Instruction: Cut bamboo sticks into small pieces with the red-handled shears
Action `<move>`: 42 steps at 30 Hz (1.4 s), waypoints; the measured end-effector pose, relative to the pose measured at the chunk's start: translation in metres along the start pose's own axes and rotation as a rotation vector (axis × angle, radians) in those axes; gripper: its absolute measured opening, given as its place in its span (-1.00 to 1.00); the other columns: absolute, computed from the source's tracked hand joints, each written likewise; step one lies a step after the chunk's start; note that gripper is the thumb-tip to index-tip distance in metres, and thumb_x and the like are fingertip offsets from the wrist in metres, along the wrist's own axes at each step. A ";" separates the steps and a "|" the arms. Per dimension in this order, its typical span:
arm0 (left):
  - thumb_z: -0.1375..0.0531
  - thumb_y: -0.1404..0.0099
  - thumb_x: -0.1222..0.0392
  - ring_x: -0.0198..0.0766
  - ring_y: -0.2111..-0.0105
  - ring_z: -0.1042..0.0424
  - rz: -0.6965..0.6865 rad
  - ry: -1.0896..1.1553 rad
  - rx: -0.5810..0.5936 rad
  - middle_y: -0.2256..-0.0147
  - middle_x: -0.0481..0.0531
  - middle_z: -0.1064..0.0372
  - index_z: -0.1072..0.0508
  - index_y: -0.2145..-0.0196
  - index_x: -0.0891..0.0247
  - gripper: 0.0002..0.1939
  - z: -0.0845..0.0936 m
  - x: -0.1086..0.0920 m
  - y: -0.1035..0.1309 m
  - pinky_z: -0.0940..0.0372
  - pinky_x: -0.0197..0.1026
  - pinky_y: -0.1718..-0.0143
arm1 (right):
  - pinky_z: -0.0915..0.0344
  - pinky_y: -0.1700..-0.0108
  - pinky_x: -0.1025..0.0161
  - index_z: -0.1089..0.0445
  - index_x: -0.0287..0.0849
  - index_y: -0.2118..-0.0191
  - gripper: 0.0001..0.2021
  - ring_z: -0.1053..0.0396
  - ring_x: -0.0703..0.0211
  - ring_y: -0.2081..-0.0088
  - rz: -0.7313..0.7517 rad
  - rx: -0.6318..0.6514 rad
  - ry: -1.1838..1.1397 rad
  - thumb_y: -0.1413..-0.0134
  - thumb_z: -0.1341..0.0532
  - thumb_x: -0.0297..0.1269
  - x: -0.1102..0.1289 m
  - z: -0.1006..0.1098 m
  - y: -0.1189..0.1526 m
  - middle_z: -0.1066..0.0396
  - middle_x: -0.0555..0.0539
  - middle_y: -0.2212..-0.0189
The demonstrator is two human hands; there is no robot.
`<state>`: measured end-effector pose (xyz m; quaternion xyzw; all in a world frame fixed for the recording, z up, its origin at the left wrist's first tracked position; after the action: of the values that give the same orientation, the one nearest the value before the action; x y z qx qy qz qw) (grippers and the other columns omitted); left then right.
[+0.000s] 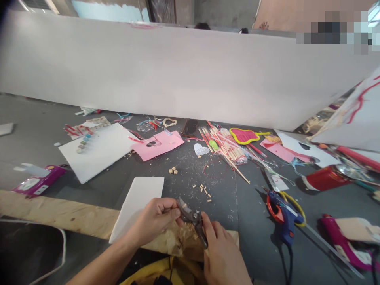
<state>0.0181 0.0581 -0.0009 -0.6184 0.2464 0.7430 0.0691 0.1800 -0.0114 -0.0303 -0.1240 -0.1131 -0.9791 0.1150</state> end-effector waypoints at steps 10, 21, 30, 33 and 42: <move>-0.05 -0.20 0.22 -0.35 0.53 -0.30 -0.076 -0.062 -0.074 0.53 -0.01 -0.45 -0.44 0.52 0.34 -0.75 0.000 -0.002 -0.001 -0.10 -0.36 0.50 | -0.22 -0.04 0.16 -0.01 -0.31 -0.21 -0.48 -0.27 0.09 -0.03 0.017 0.086 -0.274 -0.11 0.09 -0.36 0.003 0.003 -0.001 -0.27 -0.27 -0.04; -0.04 -0.21 0.23 -0.36 0.51 -0.30 -0.114 -0.177 -0.163 0.54 -0.08 -0.35 -0.43 0.46 0.28 -0.80 0.001 0.000 -0.003 -0.12 -0.37 0.50 | -0.29 0.09 0.00 0.01 -0.24 -0.23 -0.43 -0.30 -0.05 0.03 -0.034 -0.046 -0.094 -0.06 0.04 -0.36 -0.006 0.009 -0.004 -0.31 -0.27 0.02; -0.05 -0.21 0.23 -0.34 0.47 -0.35 -0.115 -0.061 -0.110 0.52 -0.02 -0.42 -0.42 0.53 0.32 -0.77 -0.001 -0.004 0.000 -0.16 -0.38 0.45 | -0.27 0.08 0.02 0.16 -0.18 -0.28 -0.27 -0.26 -0.03 0.04 -0.014 -0.042 -0.018 0.10 0.01 -0.48 -0.002 0.010 -0.002 -0.25 -0.23 -0.01; -0.07 -0.20 0.23 -0.34 0.49 -0.37 -0.075 0.014 -0.057 0.52 0.00 -0.45 -0.42 0.52 0.33 -0.79 -0.003 -0.006 -0.001 -0.17 -0.37 0.46 | -0.27 0.09 0.04 0.18 -0.17 -0.28 -0.25 -0.25 -0.03 0.04 -0.016 -0.046 -0.002 0.11 0.00 -0.48 -0.001 0.010 -0.002 -0.24 -0.24 -0.01; -0.08 -0.19 0.21 -0.44 0.64 -0.20 0.023 0.036 -0.055 0.58 -0.02 -0.42 -0.40 0.53 0.34 -0.79 -0.002 0.002 -0.006 -0.02 -0.40 0.61 | -0.28 0.13 0.16 0.15 -0.24 -0.27 -0.26 -0.32 0.07 0.13 -0.004 0.031 -0.053 0.12 0.02 -0.55 -0.003 0.003 -0.004 -0.29 -0.24 0.07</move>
<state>0.0222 0.0621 -0.0043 -0.6306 0.2342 0.7389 0.0392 0.1822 -0.0060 -0.0296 -0.1480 -0.1318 -0.9738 0.1119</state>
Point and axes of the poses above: each hand's wrist, its own y-axis away from the middle knuckle, its own z-axis out of the back of the hand, x = y × z, the point moved 6 cm from there along -y, towards the middle knuckle
